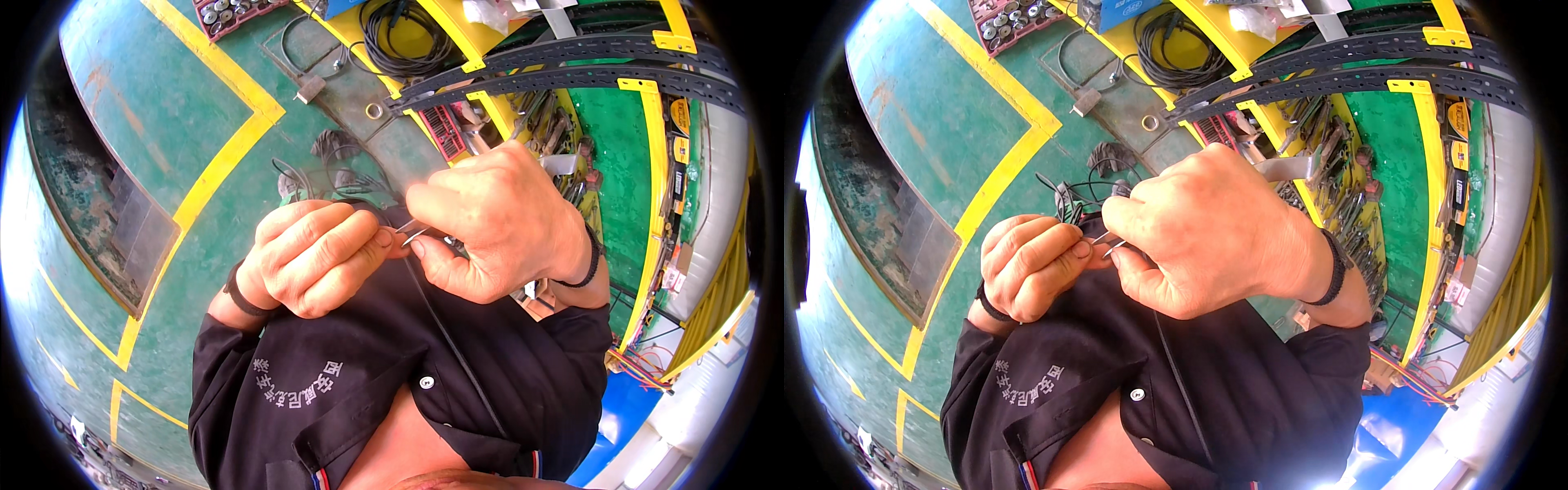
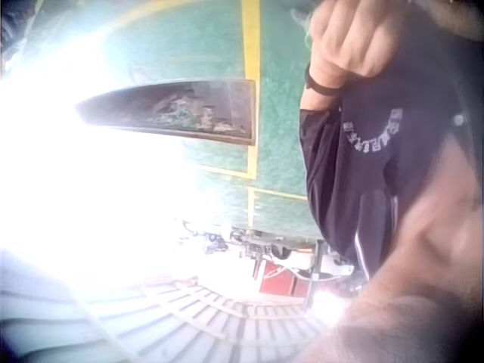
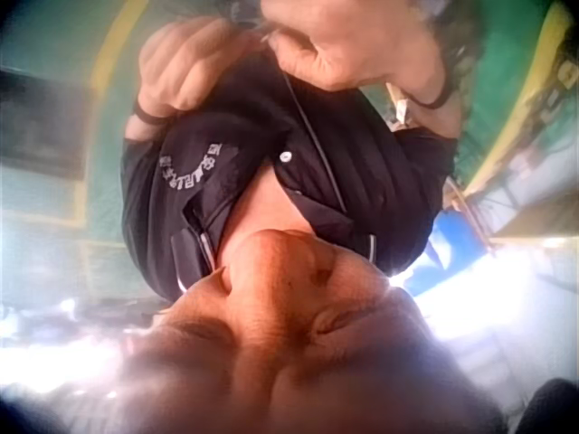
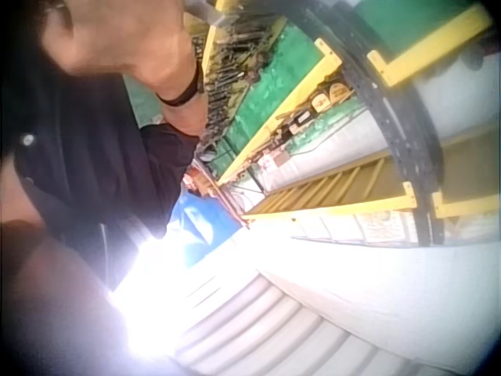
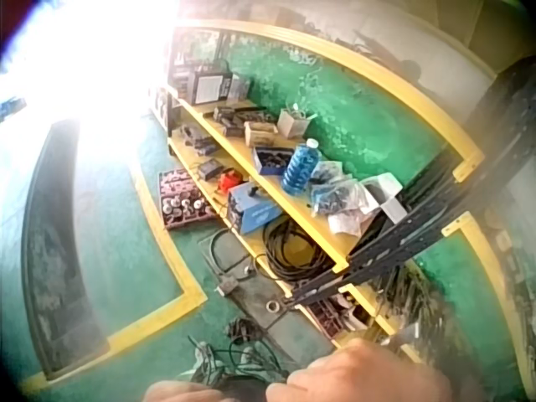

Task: The person handles a small metal component and a wire at a tool rack, using pliers to manipulate the wire and attaching it to the component while standing in a service bay.

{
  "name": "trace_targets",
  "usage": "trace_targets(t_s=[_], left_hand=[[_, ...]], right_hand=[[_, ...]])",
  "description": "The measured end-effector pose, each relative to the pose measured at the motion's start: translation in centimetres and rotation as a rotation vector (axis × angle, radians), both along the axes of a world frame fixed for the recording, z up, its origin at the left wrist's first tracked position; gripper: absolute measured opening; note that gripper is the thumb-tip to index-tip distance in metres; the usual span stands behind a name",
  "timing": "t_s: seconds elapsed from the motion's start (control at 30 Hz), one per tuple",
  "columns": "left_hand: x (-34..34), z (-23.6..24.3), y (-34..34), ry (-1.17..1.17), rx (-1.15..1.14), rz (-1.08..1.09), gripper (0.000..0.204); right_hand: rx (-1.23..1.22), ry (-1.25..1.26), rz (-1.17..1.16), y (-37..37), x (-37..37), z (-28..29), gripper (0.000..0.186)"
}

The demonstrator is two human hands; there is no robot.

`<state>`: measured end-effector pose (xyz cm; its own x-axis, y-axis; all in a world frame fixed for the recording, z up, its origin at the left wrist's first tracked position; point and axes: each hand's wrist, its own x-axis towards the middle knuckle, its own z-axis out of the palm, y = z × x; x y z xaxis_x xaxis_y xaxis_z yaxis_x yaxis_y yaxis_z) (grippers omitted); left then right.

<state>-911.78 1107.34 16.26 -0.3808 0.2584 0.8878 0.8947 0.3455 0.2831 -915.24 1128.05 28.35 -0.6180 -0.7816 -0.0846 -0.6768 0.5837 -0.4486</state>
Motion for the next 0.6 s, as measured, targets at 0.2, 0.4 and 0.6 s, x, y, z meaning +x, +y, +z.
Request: trace_targets(t_s=[0.2,0.4,0.6], left_hand=[[-0.05,0.16,0.00,-0.001,-0.001,-0.008,0.029],[-0.24,0.19,-0.32,-0.039,0.009,0.041,0.031],[0.14,0.33,-0.09,0.002,0.029,0.076,0.033]], right_hand=[[-0.012,-0.005,0.008,0.11,-0.04,-0.03,0.020],[-0.157,-0.102,-0.021,0.40,0.35,-0.12,0.021],[-0.265,-0.288,-0.276,0.26,0.42,0.03,0.018]])
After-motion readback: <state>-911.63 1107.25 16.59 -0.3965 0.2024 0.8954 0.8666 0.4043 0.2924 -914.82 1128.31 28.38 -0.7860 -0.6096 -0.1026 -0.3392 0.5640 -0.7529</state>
